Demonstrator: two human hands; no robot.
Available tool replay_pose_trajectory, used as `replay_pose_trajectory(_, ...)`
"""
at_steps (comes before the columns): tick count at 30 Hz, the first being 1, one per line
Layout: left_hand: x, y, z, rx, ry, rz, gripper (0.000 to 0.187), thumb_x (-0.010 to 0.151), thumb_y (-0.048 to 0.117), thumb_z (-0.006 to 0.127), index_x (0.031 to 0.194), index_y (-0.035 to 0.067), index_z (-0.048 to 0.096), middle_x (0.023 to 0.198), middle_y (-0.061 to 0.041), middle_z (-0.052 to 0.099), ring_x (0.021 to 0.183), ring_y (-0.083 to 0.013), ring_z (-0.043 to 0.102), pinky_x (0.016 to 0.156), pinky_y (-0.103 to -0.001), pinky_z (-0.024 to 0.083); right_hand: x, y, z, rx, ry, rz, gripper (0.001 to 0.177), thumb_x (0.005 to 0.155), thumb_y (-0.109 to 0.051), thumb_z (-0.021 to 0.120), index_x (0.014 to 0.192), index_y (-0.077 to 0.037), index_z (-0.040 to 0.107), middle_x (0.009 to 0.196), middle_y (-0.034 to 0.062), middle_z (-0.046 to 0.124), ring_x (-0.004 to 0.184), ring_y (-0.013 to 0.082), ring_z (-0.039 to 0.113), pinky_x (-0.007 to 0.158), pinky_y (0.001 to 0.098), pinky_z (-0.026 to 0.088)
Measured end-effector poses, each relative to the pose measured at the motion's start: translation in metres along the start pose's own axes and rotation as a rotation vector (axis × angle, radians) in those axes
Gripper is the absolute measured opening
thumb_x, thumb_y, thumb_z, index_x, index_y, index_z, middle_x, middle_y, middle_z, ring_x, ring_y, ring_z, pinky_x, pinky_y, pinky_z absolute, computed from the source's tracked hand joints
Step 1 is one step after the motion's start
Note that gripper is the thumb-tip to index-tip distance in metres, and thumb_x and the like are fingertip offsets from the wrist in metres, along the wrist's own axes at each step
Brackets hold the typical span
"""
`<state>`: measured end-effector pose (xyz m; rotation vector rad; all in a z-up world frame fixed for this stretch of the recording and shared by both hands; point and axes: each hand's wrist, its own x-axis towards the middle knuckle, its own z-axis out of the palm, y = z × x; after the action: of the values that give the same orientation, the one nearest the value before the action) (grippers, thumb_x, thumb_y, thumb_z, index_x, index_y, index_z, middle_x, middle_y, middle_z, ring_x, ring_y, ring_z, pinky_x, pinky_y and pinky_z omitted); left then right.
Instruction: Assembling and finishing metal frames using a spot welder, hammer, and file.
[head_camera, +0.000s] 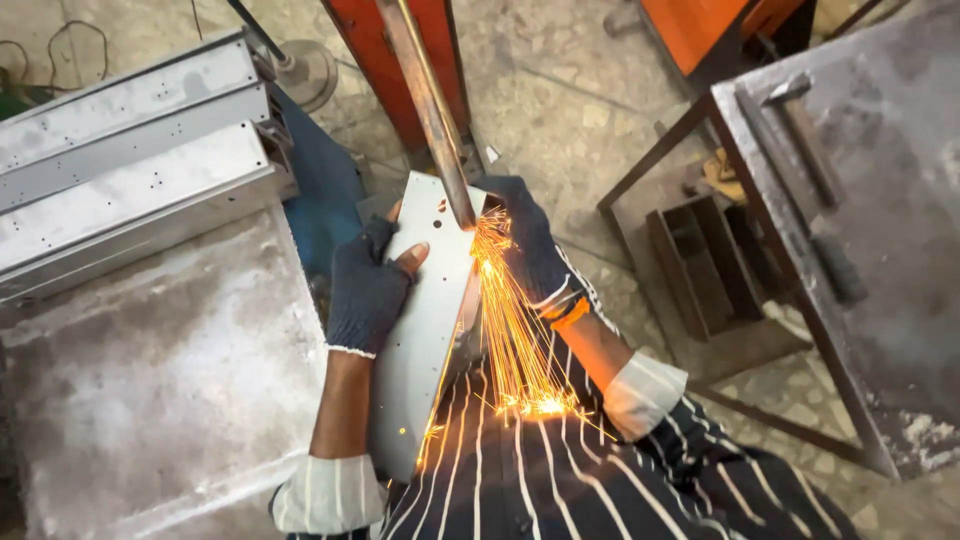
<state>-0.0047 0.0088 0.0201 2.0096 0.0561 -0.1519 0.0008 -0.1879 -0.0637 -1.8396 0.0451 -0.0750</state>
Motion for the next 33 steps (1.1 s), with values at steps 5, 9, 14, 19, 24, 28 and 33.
replay_pose_trajectory(5, 0.016, -0.029, 0.002, -0.036, 0.016, 0.209, 0.043, 0.087, 0.010, 0.077, 0.126, -0.005, 0.068, 0.095, -0.009, 0.072, 0.081, -0.0073, 0.060, 0.074, -0.028, 0.052, 0.008, -0.012, -0.002, 0.030, 0.101, -0.437, 0.071, 0.072, -0.013, 0.094, 0.131, -0.009, 0.055, 0.118, 0.0116, 0.066, 0.113, 0.0242, 0.070, 0.096, 0.0370, 0.056)
replay_pose_trajectory(9, 0.023, 0.016, 0.002, 0.033, 0.016, 0.097, 0.053, 0.081, 0.010, 0.074, 0.134, 0.003, 0.066, 0.078, -0.008, 0.072, 0.064, -0.0085, 0.059, 0.061, -0.029, 0.050, 0.023, -0.017, -0.010, -0.065, 0.112, -0.375, 0.074, 0.066, -0.020, 0.098, 0.126, -0.008, 0.056, 0.115, 0.0115, 0.069, 0.111, 0.0256, 0.072, 0.092, 0.0360, 0.057)
replay_pose_trajectory(14, 0.032, -0.004, 0.006, -0.070, 0.012, 0.153, 0.047, 0.084, 0.011, 0.076, 0.128, -0.002, 0.068, 0.086, -0.009, 0.073, 0.068, -0.0078, 0.060, 0.064, -0.029, 0.052, 0.029, -0.008, -0.009, 0.021, 0.101, -0.396, 0.072, 0.067, -0.013, 0.092, 0.129, -0.007, 0.054, 0.117, 0.0101, 0.068, 0.114, 0.0231, 0.072, 0.100, 0.0356, 0.058)
replay_pose_trajectory(19, 0.031, -0.003, 0.005, -0.011, 0.051, 0.271, 0.050, 0.082, 0.011, 0.077, 0.129, -0.003, 0.066, 0.095, -0.011, 0.078, 0.080, -0.0081, 0.068, 0.074, -0.030, 0.055, 0.028, -0.006, -0.008, 0.057, 0.096, -0.402, 0.069, 0.068, -0.006, 0.090, 0.128, -0.006, 0.056, 0.115, 0.0099, 0.069, 0.112, 0.0211, 0.071, 0.100, 0.0354, 0.058)
replay_pose_trajectory(24, 0.032, -0.003, 0.004, 0.003, 0.028, 0.228, 0.054, 0.082, 0.012, 0.075, 0.133, -0.002, 0.064, 0.107, -0.018, 0.078, 0.097, -0.0144, 0.074, 0.086, -0.031, 0.056, 0.031, 0.016, -0.006, 0.122, 0.073, -0.466, 0.069, 0.070, 0.007, 0.073, 0.135, -0.006, 0.053, 0.127, 0.0096, 0.064, 0.123, 0.0221, 0.069, 0.110, 0.0376, 0.057)
replay_pose_trajectory(28, 0.033, -0.018, 0.010, -0.055, 0.006, 0.206, 0.058, 0.081, 0.012, 0.077, 0.135, -0.003, 0.061, 0.118, -0.020, 0.075, 0.107, -0.0175, 0.071, 0.094, -0.031, 0.053, 0.021, 0.014, -0.004, 0.132, 0.074, -0.435, 0.073, 0.068, 0.007, 0.078, 0.134, -0.005, 0.052, 0.125, 0.0083, 0.063, 0.121, 0.0228, 0.067, 0.108, 0.0378, 0.055)
replay_pose_trajectory(33, 0.038, -0.015, 0.004, 0.021, 0.069, 0.315, 0.064, 0.080, 0.020, 0.080, 0.136, 0.000, 0.057, 0.117, -0.021, 0.074, 0.110, -0.0258, 0.071, 0.095, -0.034, 0.052, 0.017, 0.008, -0.001, 0.136, 0.136, -0.378, 0.066, 0.075, 0.005, 0.063, 0.140, -0.004, 0.055, 0.128, 0.0089, 0.062, 0.124, 0.0222, 0.066, 0.112, 0.0360, 0.055)
